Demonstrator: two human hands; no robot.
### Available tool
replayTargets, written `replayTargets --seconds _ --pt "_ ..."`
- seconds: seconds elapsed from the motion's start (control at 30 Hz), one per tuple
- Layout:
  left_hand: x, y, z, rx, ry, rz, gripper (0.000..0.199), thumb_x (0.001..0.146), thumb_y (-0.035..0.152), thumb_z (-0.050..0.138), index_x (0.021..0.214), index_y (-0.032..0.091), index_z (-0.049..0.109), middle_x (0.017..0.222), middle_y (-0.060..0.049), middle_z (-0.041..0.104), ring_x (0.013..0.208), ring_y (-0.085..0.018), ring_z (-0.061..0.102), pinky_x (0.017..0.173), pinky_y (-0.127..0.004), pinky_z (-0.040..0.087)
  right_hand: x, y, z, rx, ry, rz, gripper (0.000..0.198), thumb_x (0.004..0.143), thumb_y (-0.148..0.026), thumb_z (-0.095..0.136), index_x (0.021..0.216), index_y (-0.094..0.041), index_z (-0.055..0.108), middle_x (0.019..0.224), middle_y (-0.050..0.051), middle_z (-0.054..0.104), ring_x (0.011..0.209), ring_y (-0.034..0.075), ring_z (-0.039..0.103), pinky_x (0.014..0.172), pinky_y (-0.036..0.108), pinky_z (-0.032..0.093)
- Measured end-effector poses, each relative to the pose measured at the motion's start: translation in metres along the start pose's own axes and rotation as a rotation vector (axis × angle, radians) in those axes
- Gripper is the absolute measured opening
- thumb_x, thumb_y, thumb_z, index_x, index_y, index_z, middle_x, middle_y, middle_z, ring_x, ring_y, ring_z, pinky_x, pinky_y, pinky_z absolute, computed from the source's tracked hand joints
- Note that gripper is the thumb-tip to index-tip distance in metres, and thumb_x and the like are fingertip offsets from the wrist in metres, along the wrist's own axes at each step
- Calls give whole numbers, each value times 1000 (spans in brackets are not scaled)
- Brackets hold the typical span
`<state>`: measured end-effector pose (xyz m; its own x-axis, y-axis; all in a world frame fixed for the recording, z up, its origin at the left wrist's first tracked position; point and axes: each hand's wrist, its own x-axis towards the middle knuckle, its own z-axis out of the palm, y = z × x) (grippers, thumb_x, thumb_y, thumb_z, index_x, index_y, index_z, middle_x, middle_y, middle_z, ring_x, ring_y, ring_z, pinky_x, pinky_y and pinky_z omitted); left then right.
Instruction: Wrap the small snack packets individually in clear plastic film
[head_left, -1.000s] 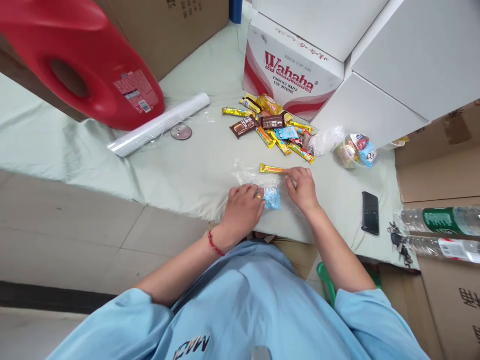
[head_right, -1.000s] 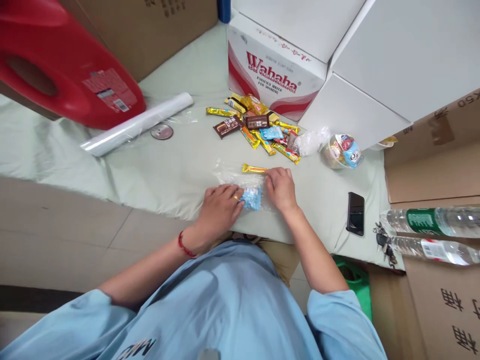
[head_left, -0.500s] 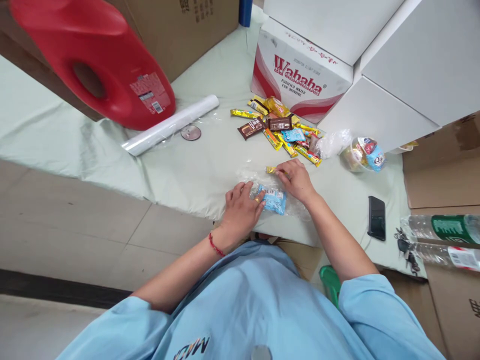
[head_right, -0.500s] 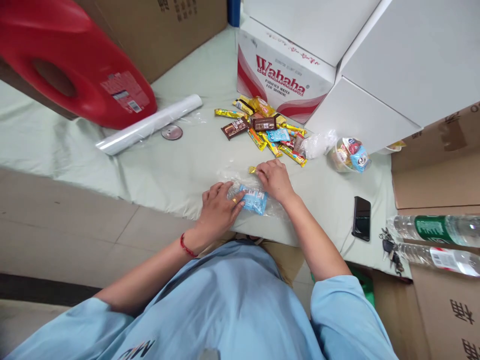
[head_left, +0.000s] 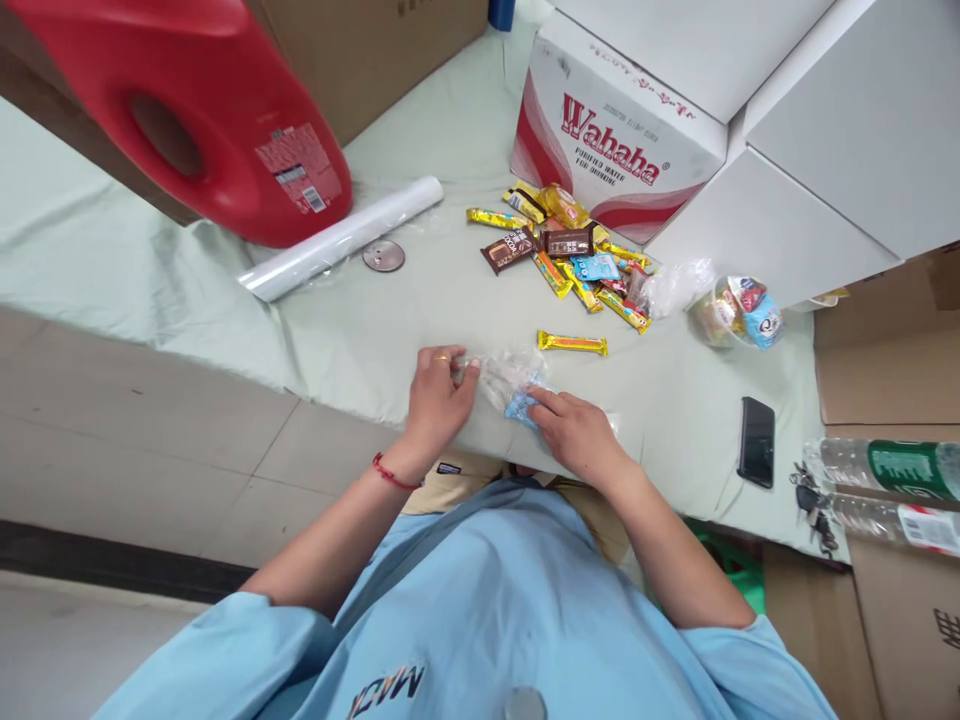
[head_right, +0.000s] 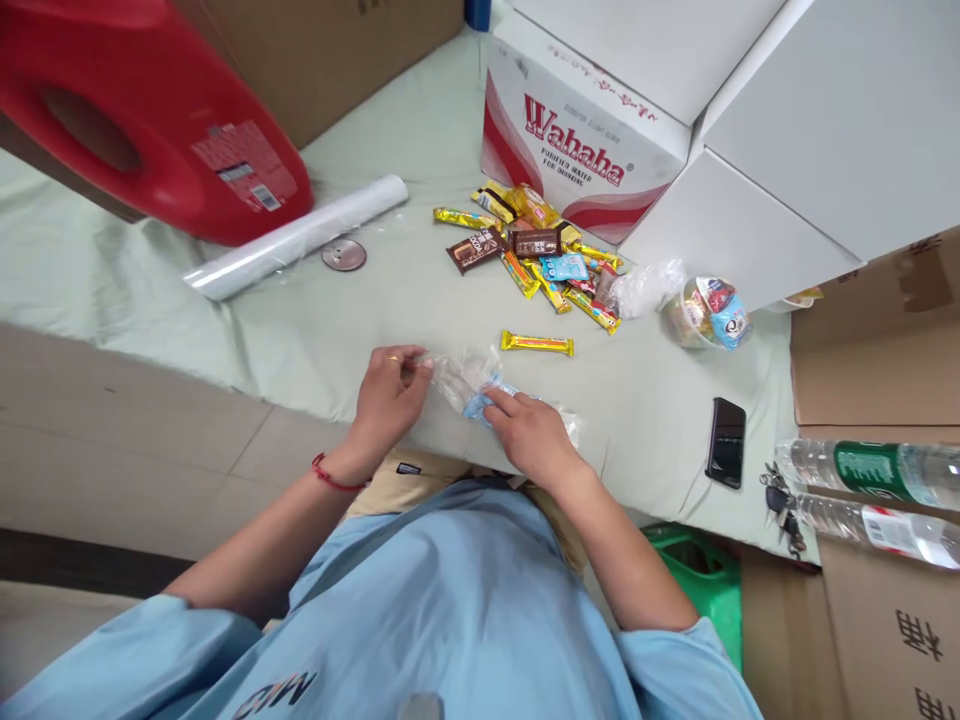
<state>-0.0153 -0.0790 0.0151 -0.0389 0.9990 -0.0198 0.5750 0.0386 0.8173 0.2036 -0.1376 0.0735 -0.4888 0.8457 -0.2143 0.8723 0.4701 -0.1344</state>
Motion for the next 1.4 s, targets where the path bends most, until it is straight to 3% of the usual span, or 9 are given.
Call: replayTargets --seconds 0.23,0.43,0.53,0.7,0.87,1.03,1.17,1.3,1.4 --pt "-4 42 10 56 -163 -51 108 80 58 81 164 13 30 156 -26 48 136 -40 57 111 -52 50 6 -20 -5 -70 -44 81 41 106 -15 43 142 -21 61 158 10 58 112 27 65 90 39 53" --pt "-2 53 23 -45 -174 -168 125 69 45 90 168 15 19 134 -20 63 114 -33 69 96 -43 55 4 -23 -5 -80 -54 76 38 107 -18 44 141 -19 60 146 12 66 116 29 63 91 43 52" --pt "9 51 23 -61 -153 -226 110 66 32 88 161 11 36 111 -13 73 103 -31 70 90 -40 55 1 -23 -1 -60 -14 69 32 105 -18 48 131 -21 66 158 9 58 112 28 63 88 43 53" --pt "17 45 14 -353 -155 -217 27 71 24 72 97 17 74 88 -3 74 84 -20 68 80 -32 54 -4 -16 13 56 69 52 35 102 -10 50 129 -22 70 166 5 49 110 30 61 90 46 53" --pt "-15 60 16 -341 -135 48 15 79 17 62 89 20 73 89 -1 72 80 -16 65 77 -29 54 -12 -8 23 289 191 20 37 100 -8 51 131 -18 70 157 12 57 112 28 60 100 46 53" --pt "-53 70 36 -74 -317 498 31 92 15 53 114 19 75 122 -11 73 115 -23 68 101 -39 56 -38 9 26 660 280 -27 26 101 -17 53 114 -20 75 127 13 71 120 26 64 104 43 55" --pt "-66 62 48 276 -345 676 50 96 18 53 145 14 62 150 -18 63 139 -32 58 118 -52 44 -61 28 32 885 399 240 26 105 -33 52 111 -25 76 124 9 73 110 23 71 96 40 59" --pt "-68 52 47 405 -365 729 54 99 14 47 151 19 58 158 -13 57 145 -28 55 124 -55 35 -70 34 45 593 534 585 42 98 -50 63 127 -22 70 133 17 67 118 31 63 100 52 56" --pt "-69 47 43 423 -353 734 55 100 12 45 154 20 55 161 -11 55 147 -26 54 128 -54 30 -72 25 51 414 464 572 41 92 -49 72 119 -19 72 152 22 54 137 38 49 112 62 45"
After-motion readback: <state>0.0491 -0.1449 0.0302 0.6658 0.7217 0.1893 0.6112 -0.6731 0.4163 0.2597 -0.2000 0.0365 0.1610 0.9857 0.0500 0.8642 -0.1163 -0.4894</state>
